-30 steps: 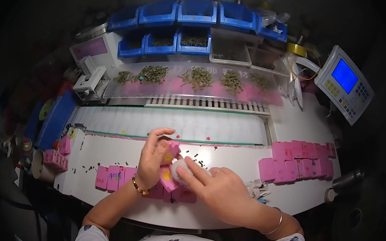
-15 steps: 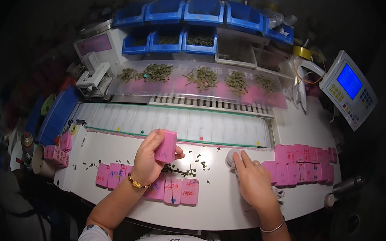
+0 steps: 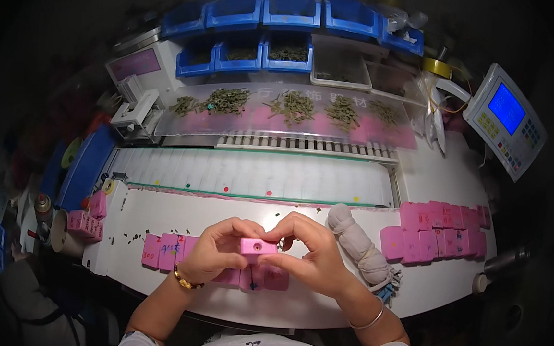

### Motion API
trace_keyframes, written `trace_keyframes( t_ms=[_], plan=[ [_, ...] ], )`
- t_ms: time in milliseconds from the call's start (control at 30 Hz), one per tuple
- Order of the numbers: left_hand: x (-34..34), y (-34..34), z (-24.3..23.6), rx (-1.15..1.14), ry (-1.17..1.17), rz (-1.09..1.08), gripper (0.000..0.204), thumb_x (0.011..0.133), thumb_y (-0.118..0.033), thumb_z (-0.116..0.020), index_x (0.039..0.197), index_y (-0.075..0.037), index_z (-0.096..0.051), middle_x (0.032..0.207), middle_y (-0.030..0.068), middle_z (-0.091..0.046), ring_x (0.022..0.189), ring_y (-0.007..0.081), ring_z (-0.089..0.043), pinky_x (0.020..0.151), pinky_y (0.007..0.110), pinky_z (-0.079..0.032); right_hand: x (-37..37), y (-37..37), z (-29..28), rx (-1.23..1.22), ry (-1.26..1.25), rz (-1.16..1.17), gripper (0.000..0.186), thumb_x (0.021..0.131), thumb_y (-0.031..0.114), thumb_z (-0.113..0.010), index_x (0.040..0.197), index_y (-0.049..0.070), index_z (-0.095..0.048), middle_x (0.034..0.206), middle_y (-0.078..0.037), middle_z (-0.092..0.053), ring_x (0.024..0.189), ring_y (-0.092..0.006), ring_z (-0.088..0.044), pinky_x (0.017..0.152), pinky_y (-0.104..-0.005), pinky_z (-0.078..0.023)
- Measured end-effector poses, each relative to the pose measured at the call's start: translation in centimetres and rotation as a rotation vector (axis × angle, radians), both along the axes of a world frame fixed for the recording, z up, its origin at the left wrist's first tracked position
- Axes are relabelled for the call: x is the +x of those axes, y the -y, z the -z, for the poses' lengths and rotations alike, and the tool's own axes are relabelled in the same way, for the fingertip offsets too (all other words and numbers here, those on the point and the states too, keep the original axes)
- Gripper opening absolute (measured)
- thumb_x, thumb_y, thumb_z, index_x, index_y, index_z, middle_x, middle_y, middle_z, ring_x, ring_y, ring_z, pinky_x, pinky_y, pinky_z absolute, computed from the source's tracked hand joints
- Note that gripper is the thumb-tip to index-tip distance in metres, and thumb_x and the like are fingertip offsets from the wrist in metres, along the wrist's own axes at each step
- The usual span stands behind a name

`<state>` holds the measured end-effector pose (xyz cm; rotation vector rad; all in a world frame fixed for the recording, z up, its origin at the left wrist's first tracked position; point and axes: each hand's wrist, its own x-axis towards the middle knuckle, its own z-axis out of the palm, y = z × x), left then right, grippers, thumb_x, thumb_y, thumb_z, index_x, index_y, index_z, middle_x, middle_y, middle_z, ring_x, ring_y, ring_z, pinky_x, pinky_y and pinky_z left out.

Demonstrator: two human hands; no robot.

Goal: The person is using pink silicone molds to cast small detailed objects, possibly for wax or resin work, placing dried botanicals inside before sealing.

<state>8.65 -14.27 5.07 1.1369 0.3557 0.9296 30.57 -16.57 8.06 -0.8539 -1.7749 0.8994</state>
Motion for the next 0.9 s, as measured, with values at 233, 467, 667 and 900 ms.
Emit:
trace_keyframes(
  t_ms=[233,467,667,900],
  plan=[
    [-1.9,-0.6,-1.1,-0.14,-0.008,0.264,0.047,0.078,0.003,-0.078,0.118,0.001,-0.054,0.117,0.0083,-0.058,0.104,0.0155,-0.062,0.088,0.028,-0.054,-0.7,-0.6,0.7,-0.234,-0.311,-0.186,0.035,0.08,0.006,-0.077,0.112,0.003,-0.062,0.11,-0.006,-0.061,0.095,-0.0138,-0.057,0.08,-0.028,-0.047],
    [-4.6,-7.2,2.7,0.184,-0.649,-0.508,0.039,0.073,-0.01,-0.084,0.105,-0.004,-0.061,0.099,0.0024,-0.063,0.074,0.0064,-0.054,0.065,0.02,-0.048,1.4,1.0,1.1,-0.056,0.219,0.21,0.051,0.08,0.014,-0.077,0.126,0.006,-0.056,0.118,-0.01,-0.057,0.096,-0.019,-0.058,0.077,-0.0297,-0.049],
    [-5.6,-9.8,2.0,0.334,-0.787,-0.712,0.038,0.071,-0.006,-0.081,0.102,-0.002,-0.059,0.095,0.0042,-0.061,0.069,0.0074,-0.053,0.061,0.023,-0.048,1.5,2.4,3.1,0.022,0.355,0.057,0.058,0.079,0.019,-0.076,0.129,0.003,-0.052,0.12,-0.016,-0.053,0.111,-0.0331,-0.053,0.097,-0.0427,-0.043],
    [-2.1,-7.9,1.3,0.237,-0.752,-0.551,0.039,0.071,-0.007,-0.081,0.102,-0.003,-0.058,0.096,0.0027,-0.06,0.066,0.0042,-0.05,0.059,0.018,-0.044,-0.6,3.8,5.2,0.051,0.641,-0.04,0.066,0.073,0.018,-0.075,0.131,0.002,-0.048,0.117,-0.016,-0.052,0.112,-0.0346,-0.049,0.094,-0.0425,-0.043]
  ],
)
